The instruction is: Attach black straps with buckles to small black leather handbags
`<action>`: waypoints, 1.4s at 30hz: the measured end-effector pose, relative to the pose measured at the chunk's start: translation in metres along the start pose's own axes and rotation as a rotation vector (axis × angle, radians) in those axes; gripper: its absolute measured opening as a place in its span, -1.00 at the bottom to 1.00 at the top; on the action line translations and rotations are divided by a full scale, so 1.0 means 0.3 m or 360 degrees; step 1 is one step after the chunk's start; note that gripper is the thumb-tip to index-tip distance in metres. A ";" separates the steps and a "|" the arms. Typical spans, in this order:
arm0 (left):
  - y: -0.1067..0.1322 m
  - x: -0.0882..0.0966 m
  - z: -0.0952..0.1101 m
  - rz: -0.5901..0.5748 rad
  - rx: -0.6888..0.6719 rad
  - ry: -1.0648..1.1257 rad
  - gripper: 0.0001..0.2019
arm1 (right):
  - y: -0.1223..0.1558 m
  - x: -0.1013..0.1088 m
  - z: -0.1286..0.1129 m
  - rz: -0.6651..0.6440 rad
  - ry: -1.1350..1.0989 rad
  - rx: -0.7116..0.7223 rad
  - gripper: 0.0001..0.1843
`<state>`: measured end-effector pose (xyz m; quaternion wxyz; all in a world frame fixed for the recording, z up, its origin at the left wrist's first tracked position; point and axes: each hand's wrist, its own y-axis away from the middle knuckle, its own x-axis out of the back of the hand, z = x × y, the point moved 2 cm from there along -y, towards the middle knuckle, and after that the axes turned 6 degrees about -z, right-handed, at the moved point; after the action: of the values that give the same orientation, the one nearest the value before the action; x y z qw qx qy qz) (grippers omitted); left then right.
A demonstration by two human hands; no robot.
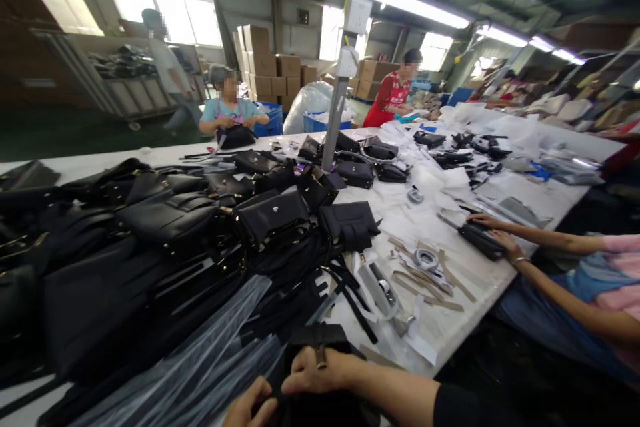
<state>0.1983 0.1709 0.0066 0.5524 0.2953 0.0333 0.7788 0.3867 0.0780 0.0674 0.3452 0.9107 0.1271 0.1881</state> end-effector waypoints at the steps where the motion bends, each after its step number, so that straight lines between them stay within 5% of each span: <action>1: 0.013 0.008 0.009 0.0038 0.0030 0.0004 -0.73 | -0.006 0.006 -0.003 -0.0046 -0.0126 0.0027 -0.68; 5: 0.053 0.036 0.032 0.0114 0.0156 0.0052 -0.75 | -0.030 0.029 0.022 -0.0237 -0.0514 0.0018 -0.53; 13: 0.126 0.027 -0.091 0.0298 0.0434 0.0117 -0.75 | -0.083 0.093 0.108 -0.0331 -0.0818 -0.0059 -0.48; 18: 0.113 0.041 -0.019 0.0454 0.0262 -0.0010 -0.77 | -0.078 0.095 0.085 -0.0372 -0.0805 -0.0069 -0.47; 24: 0.031 0.039 0.040 0.0172 0.0089 0.0247 -0.80 | -0.063 0.119 0.071 -0.0349 -0.0731 -0.0056 -0.48; 31: 0.003 0.107 0.140 0.0020 -0.0015 0.0342 -0.73 | -0.055 0.123 0.044 -0.0503 -0.0636 -0.0111 -0.53; 36: -0.019 0.069 0.186 -0.0220 0.0076 0.0287 -0.79 | -0.051 0.080 0.025 -0.0547 -0.0627 -0.0152 -0.54; 42: -0.012 0.027 0.168 -0.0214 0.0183 0.0224 -0.83 | -0.025 0.034 0.024 -0.0693 -0.0657 -0.0193 -0.57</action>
<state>0.2245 0.1656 0.0500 0.5817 0.2682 0.1364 0.7557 0.3981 0.0829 0.0599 0.4496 0.8587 0.2351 -0.0720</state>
